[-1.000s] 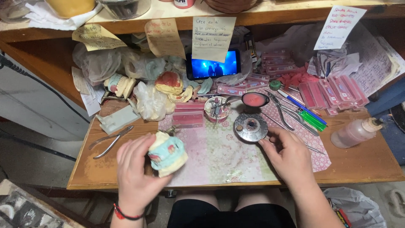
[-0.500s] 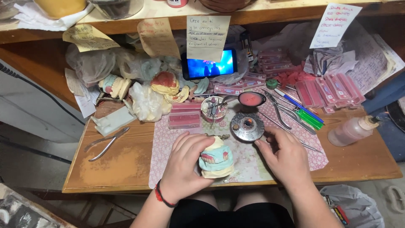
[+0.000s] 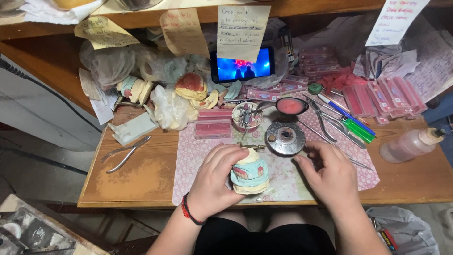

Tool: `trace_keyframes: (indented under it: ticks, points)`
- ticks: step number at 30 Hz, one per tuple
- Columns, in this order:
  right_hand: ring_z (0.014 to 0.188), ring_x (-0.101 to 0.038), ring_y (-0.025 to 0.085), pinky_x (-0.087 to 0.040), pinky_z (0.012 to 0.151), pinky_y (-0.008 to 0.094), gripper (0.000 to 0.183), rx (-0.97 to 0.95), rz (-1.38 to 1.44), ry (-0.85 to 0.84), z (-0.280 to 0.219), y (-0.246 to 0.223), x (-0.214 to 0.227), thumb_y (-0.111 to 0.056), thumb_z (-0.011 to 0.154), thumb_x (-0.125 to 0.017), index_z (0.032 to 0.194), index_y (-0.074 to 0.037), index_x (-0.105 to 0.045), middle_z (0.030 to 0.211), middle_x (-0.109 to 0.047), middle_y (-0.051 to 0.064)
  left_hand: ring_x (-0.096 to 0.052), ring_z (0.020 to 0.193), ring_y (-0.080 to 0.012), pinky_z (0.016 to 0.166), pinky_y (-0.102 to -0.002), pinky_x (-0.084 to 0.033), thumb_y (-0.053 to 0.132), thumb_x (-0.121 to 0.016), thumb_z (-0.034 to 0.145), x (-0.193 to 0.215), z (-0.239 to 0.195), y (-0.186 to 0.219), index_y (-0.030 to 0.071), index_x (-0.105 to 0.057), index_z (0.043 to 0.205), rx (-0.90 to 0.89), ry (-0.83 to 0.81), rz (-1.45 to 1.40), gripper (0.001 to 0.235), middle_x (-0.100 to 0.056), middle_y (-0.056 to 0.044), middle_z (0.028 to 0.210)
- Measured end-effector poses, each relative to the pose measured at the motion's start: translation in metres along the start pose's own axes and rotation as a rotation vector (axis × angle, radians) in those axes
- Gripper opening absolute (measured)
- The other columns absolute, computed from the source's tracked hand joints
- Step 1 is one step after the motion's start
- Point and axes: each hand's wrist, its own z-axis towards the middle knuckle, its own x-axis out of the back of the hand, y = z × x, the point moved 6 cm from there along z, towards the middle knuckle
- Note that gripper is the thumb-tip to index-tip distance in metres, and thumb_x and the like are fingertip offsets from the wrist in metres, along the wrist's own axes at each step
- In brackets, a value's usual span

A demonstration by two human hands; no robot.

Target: Applying a liquid substance to a dental mold and refining it with a small tool on a laboratory bench.

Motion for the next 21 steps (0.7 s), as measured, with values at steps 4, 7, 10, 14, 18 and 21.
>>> trace_keyframes:
  ticks: [4, 7, 10, 14, 18, 21]
  points:
    - [0.088, -0.069, 0.018, -0.053, 0.076, 0.037, 0.036, 0.042, 0.016, 0.03, -0.002, 0.0, 0.0, -0.039, 0.088, -0.076, 0.118, -0.019, -0.072, 0.098, -0.074, -0.002, -0.058, 0.127, -0.0357, 0.11, -0.048, -0.044, 0.029, -0.087, 0.08, -0.003, -0.004, -0.006, 0.007, -0.054, 0.136, 0.042, -0.045, 0.0, 0.069, -0.06, -0.016, 0.132]
    - [0.086, -0.068, 0.017, -0.053, 0.076, 0.037, 0.036, 0.031, 0.024, 0.036, -0.003, 0.001, 0.0, -0.039, 0.088, -0.076, 0.118, -0.019, -0.072, 0.097, -0.074, -0.003, -0.058, 0.128, -0.0358, 0.112, -0.047, -0.044, 0.029, -0.088, 0.081, -0.001, -0.002, -0.003, 0.006, -0.053, 0.135, 0.031, -0.041, -0.006, 0.069, -0.06, -0.016, 0.133]
    - [0.093, -0.069, 0.018, -0.052, 0.077, 0.037, 0.034, 0.063, 0.014, 0.05, -0.003, 0.001, 0.001, -0.038, 0.088, -0.077, 0.116, -0.019, -0.072, 0.098, -0.075, -0.002, -0.054, 0.136, -0.037, 0.118, -0.051, -0.04, 0.035, -0.089, 0.08, -0.002, -0.002, -0.003, 0.005, -0.049, 0.142, 0.032, -0.065, -0.015, 0.08, -0.057, -0.016, 0.142]
    - [0.081, -0.069, 0.017, -0.053, 0.069, 0.036, 0.03, 0.109, -0.012, 0.052, -0.002, -0.003, 0.0, -0.042, 0.088, -0.077, 0.105, -0.018, -0.074, 0.097, -0.076, -0.003, -0.049, 0.144, -0.036, 0.124, -0.052, -0.034, 0.041, -0.086, 0.082, -0.006, -0.002, -0.006, 0.005, -0.044, 0.151, 0.061, -0.111, -0.001, 0.088, -0.053, -0.017, 0.152]
    - [0.08, -0.065, 0.023, -0.048, 0.068, 0.038, 0.03, 0.191, -0.018, 0.024, 0.0, -0.012, -0.005, -0.043, 0.085, -0.081, 0.083, -0.017, -0.068, 0.082, -0.07, -0.002, -0.048, 0.145, -0.0332, 0.124, -0.057, -0.024, 0.04, -0.086, 0.078, -0.011, -0.003, -0.013, 0.009, -0.044, 0.152, 0.159, -0.188, -0.01, 0.09, -0.053, -0.013, 0.153]
    - [0.077, -0.064, 0.023, -0.047, 0.063, 0.041, 0.038, 0.091, -0.088, -0.048, 0.004, -0.016, -0.012, -0.054, 0.084, -0.078, 0.079, -0.018, -0.065, 0.075, -0.068, -0.002, -0.049, 0.144, -0.0327, 0.123, -0.057, -0.024, 0.038, -0.088, 0.077, -0.011, -0.001, -0.013, 0.009, -0.044, 0.151, 0.174, -0.201, -0.017, 0.091, -0.053, -0.013, 0.153]
